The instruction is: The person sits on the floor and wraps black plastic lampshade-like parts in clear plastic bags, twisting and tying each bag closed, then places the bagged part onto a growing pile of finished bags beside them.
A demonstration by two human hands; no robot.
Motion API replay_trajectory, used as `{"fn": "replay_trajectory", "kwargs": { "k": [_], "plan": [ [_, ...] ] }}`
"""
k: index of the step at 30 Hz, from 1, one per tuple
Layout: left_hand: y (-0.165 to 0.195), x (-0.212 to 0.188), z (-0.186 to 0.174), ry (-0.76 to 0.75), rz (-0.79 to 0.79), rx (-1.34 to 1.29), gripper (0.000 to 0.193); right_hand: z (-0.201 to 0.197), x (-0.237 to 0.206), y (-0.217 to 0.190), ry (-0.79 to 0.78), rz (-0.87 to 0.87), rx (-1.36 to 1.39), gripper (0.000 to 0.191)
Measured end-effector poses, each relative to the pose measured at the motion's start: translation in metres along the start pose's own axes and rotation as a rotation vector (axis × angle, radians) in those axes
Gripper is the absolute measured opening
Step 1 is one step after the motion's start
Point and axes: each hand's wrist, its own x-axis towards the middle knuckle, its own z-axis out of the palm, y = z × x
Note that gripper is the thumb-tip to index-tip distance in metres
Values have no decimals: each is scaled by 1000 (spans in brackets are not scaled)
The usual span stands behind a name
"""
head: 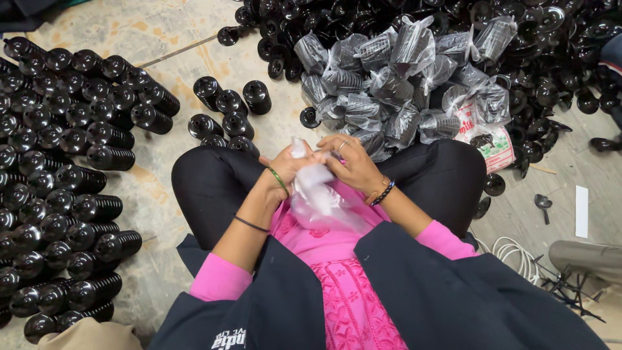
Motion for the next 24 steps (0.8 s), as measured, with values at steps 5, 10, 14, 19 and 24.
{"fn": "replay_trajectory", "kwargs": {
  "k": [5, 10, 14, 19, 24],
  "plan": [
    [-14, 4, -6, 152, 84, -67, 16, 1, -2, -9, 64, 107, 238, 32],
    [-10, -1, 2, 162, 367, 219, 13, -1, -2, -7, 126, 289, 200, 10],
    [9, -22, -4, 544, 700, 1149, 21, -6, 1, 0, 211, 384, 14, 8],
    [32, -12, -6, 230, 86, 88, 9, 1, -6, -12, 166, 18, -394, 9],
    [31, 4, 0, -22, 137, 208, 8, -1, -6, -20, 111, -137, -275, 12]
  ]
}}
